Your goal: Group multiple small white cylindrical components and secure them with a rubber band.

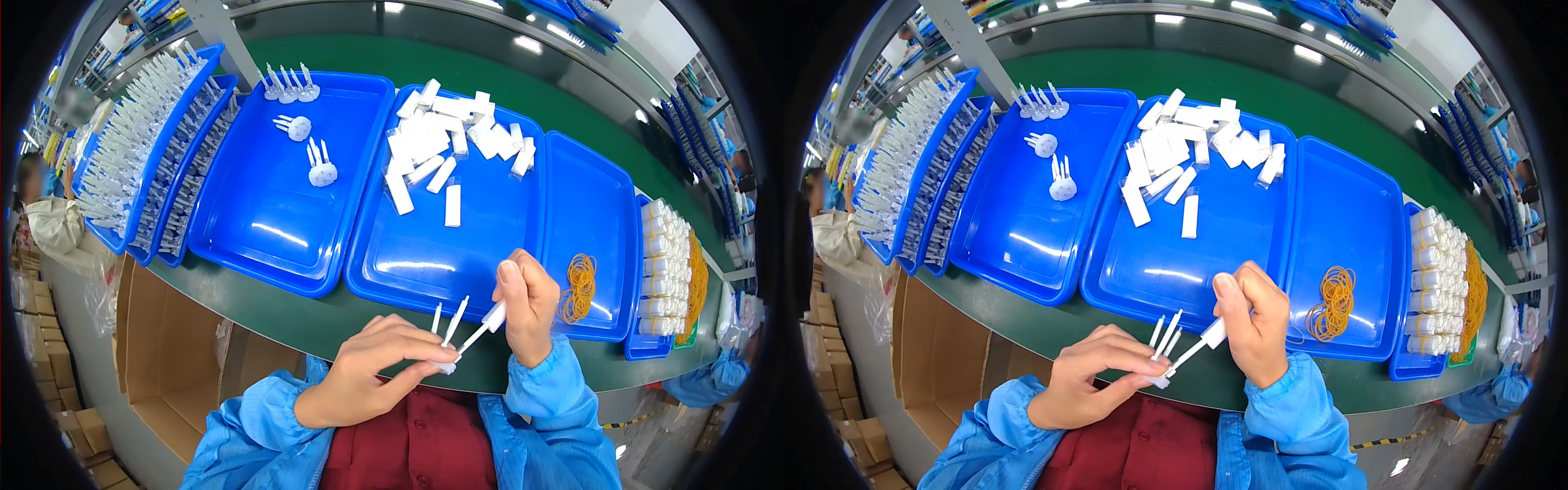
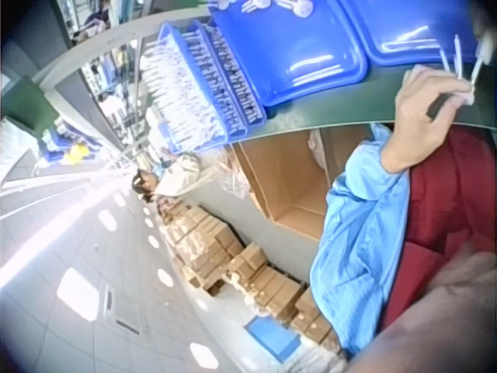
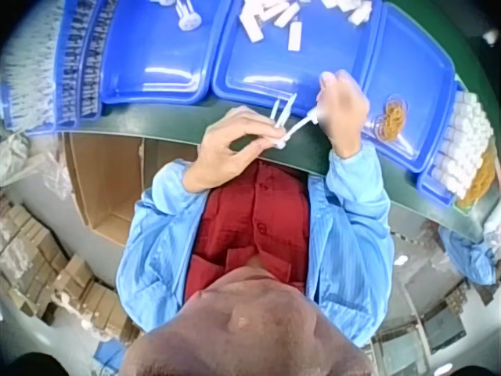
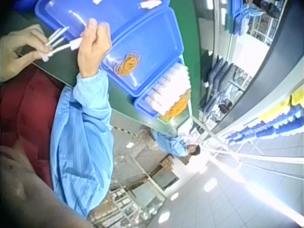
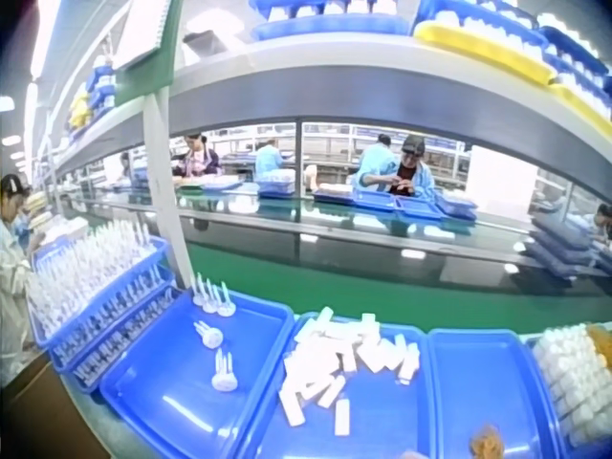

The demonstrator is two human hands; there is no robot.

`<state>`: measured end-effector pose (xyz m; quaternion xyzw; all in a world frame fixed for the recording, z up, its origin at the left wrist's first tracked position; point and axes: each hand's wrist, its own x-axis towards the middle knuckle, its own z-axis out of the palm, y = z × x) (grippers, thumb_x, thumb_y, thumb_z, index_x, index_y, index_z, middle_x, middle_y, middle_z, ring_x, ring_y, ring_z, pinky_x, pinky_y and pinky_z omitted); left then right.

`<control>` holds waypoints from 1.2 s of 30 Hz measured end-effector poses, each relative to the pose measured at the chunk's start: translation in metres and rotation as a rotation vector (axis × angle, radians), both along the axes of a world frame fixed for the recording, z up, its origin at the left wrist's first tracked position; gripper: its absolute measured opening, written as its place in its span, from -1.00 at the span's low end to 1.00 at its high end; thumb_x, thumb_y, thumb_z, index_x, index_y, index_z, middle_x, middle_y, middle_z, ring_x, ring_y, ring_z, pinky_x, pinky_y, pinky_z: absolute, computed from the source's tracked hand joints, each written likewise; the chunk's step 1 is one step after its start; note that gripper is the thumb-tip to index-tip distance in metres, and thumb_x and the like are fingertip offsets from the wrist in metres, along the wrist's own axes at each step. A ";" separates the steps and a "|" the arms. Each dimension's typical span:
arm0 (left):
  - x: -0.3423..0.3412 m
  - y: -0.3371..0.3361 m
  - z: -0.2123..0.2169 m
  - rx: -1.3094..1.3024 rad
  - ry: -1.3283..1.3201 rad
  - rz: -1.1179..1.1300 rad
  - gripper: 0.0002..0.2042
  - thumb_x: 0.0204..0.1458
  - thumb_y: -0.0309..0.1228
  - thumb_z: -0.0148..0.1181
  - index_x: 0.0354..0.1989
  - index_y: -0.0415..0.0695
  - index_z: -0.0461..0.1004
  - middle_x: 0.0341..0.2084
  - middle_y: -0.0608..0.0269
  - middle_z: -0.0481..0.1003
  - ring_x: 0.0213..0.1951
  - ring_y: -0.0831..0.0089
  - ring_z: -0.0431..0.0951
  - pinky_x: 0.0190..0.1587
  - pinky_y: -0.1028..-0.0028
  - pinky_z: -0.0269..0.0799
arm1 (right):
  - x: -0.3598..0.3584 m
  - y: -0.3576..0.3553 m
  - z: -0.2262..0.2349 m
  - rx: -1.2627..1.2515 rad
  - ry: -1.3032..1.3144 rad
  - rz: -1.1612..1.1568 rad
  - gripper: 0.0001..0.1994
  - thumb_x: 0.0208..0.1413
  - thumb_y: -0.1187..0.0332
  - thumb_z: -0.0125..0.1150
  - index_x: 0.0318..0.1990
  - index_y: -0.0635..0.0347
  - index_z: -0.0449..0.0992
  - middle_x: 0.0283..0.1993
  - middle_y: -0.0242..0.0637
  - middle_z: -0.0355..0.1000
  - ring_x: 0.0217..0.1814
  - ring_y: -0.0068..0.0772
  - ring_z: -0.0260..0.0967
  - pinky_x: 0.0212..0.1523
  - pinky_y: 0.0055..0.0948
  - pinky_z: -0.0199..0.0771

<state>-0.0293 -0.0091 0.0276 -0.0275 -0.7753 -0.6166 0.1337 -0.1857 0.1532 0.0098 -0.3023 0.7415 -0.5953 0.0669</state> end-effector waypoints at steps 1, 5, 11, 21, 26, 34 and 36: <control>-0.001 0.002 -0.001 -0.109 0.046 0.041 -0.75 -0.05 -0.66 0.36 -0.18 -0.12 0.64 -0.18 0.18 0.68 -0.17 0.37 0.64 -0.14 0.44 0.37 | 0.001 0.000 -0.001 0.023 0.165 0.020 -0.66 0.21 0.41 0.23 -0.61 0.25 0.33 -0.62 -0.30 0.18 -0.58 -0.39 0.13 -0.53 -0.34 0.08; 0.004 0.009 -0.006 -0.412 0.229 0.171 -0.72 -0.11 -0.63 0.41 -0.20 -0.07 0.62 -0.19 0.23 0.68 -0.25 0.42 0.66 -0.24 0.48 0.34 | 0.012 -0.005 -0.002 0.018 0.282 0.095 -0.70 0.10 0.52 0.28 -0.62 0.27 0.32 -0.62 -0.21 0.17 -0.59 -0.17 0.12 -0.53 -0.23 0.06; 0.002 0.004 -0.014 -0.494 0.351 0.242 -0.70 -0.16 -0.61 0.43 -0.22 -0.08 0.59 -0.20 0.18 0.68 -0.30 0.39 0.67 -0.30 0.46 0.35 | 0.023 -0.022 0.005 0.027 0.382 0.141 -0.77 0.11 0.53 0.23 -0.56 0.27 0.37 -0.58 -0.18 0.20 -0.55 -0.13 0.18 -0.51 -0.20 0.12; 0.009 -0.015 -0.029 -0.400 0.220 0.376 -0.64 -0.22 -0.77 0.38 -0.21 -0.14 0.58 -0.18 0.16 0.67 -0.26 0.32 0.64 -0.19 0.40 0.34 | -0.057 -0.064 -0.027 0.584 0.686 -0.142 -0.71 0.16 0.28 0.29 -0.06 0.30 0.56 -0.11 -0.13 0.44 -0.06 -0.11 0.38 -0.10 -0.20 0.42; 0.016 -0.021 -0.024 -0.438 0.195 0.377 -0.61 -0.21 -0.72 0.41 -0.15 -0.13 0.61 -0.16 0.20 0.66 -0.27 0.33 0.62 -0.23 0.42 0.33 | -0.050 -0.035 -0.014 0.599 0.430 0.002 -0.71 0.10 0.33 0.35 -0.06 0.30 0.58 -0.22 -0.20 0.47 -0.14 -0.24 0.43 -0.12 -0.29 0.45; 0.012 -0.011 -0.012 -0.432 0.226 0.222 -0.64 -0.15 -0.59 0.42 -0.10 -0.07 0.66 -0.11 0.32 0.65 -0.31 0.43 0.55 -0.30 0.48 0.26 | 0.008 -0.034 0.021 -0.116 -0.571 0.064 -0.45 0.31 0.23 0.15 0.34 0.33 0.22 -0.14 -0.19 0.52 -0.12 -0.45 0.48 -0.05 -0.44 0.47; 0.011 -0.010 -0.012 -0.423 0.201 0.222 -0.65 -0.14 -0.58 0.42 -0.11 -0.06 0.67 -0.10 0.33 0.65 -0.31 0.45 0.55 -0.31 0.48 0.23 | 0.011 -0.027 0.024 -0.090 -0.592 0.157 -0.51 0.32 0.36 0.17 0.33 0.31 0.25 -0.16 -0.20 0.55 -0.06 -0.47 0.48 0.10 -0.44 0.39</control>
